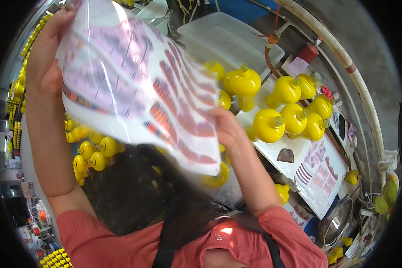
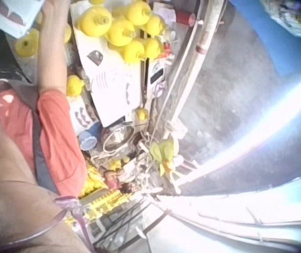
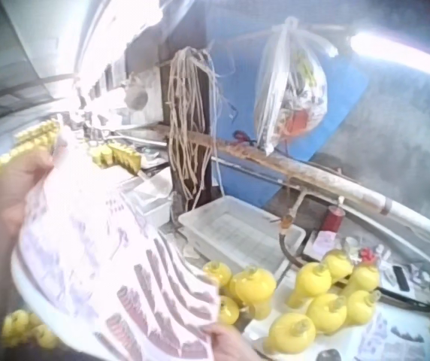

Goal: The person applies decorative stickers to yellow ceramic vases on a workbench. They peel stickers from a sheet, align and press them onto the vase surface, smooth the edges, and rotate the vase to apply multiple stickers. Finished vases are placed into a white tray.

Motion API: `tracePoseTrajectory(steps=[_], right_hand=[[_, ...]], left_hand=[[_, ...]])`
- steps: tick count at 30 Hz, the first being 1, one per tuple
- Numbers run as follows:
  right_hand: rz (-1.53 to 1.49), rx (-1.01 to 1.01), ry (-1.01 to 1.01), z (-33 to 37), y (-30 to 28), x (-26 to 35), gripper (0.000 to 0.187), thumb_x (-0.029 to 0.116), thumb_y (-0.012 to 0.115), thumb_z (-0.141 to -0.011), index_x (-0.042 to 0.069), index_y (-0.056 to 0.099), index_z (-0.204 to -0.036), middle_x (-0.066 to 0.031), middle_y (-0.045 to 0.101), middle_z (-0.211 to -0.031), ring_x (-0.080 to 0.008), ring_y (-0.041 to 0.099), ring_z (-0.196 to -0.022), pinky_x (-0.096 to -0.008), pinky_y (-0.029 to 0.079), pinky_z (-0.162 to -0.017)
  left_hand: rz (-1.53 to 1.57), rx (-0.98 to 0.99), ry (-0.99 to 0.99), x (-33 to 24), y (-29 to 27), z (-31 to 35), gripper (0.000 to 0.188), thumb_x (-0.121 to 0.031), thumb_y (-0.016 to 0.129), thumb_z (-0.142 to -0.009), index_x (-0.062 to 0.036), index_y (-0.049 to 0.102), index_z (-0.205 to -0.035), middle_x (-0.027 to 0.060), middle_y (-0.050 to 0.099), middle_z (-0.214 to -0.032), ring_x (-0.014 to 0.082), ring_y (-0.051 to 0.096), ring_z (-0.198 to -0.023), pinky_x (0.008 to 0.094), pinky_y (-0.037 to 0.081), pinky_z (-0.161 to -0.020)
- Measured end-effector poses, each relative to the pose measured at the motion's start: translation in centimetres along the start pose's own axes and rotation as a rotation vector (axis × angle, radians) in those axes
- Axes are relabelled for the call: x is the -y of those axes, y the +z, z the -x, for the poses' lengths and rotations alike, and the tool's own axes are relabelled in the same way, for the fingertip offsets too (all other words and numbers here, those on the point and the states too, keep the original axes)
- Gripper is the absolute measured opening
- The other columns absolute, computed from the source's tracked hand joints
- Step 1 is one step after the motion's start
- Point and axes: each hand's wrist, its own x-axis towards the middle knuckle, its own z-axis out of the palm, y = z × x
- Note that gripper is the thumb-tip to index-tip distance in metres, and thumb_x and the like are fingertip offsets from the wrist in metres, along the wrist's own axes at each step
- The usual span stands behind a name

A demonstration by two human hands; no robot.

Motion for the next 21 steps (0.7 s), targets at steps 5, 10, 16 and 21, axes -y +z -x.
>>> tracePoseTrajectory(steps=[5,10,16,21], right_hand=[[0.712,-0.244,-0.429,7.1,-0.7,0.1,0.052,-0.012,0.048,-0.09,-0.001,0.055,-0.14,-0.0126,0.066,-0.128,-0.0219,0.068,-0.111,-0.0352,0.061,-0.091],[0.932,-0.371,-0.706,10.1,-4.4,-1.7,0.05,-0.011,0.046,-0.09,-0.002,0.058,-0.138,-0.0088,0.07,-0.124,-0.0132,0.066,-0.111,-0.0263,0.053,-0.092],[1.126,-0.525,-0.738,10.6,-8.4,-1.6,0.047,-0.012,0.046,-0.089,-0.004,0.059,-0.134,-0.0096,0.07,-0.123,-0.0142,0.065,-0.111,-0.0291,0.05,-0.098],[1.131,-0.517,-0.731,10.4,-9.2,-1.0,0.047,-0.012,0.047,-0.088,-0.005,0.057,-0.134,-0.0115,0.067,-0.128,-0.0151,0.064,-0.115,-0.0295,0.05,-0.101]], left_hand=[[-0.201,0.029,-0.025,4.9,-4.9,0.6,0.033,0.0,0.059,-0.09,0.0003,0.065,-0.123,0.0094,0.073,-0.11,0.0152,0.073,-0.097,0.0308,0.06,-0.094],[-0.179,-0.041,-0.165,14.0,-9.7,1.5,0.038,0.001,0.065,-0.085,0.0009,0.067,-0.123,0.0083,0.074,-0.112,0.0151,0.072,-0.098,0.0303,0.059,-0.092],[-0.275,-0.247,-0.232,23.9,-11.3,2.9,0.036,0.0,0.06,-0.088,0.0012,0.069,-0.123,0.0072,0.074,-0.11,0.0162,0.071,-0.095,0.0307,0.058,-0.09],[-0.139,-0.444,-0.36,28.1,-13.0,3.8,0.031,-0.001,0.059,-0.09,0.0015,0.07,-0.119,0.0079,0.073,-0.106,0.0172,0.071,-0.094,0.033,0.057,-0.087]])
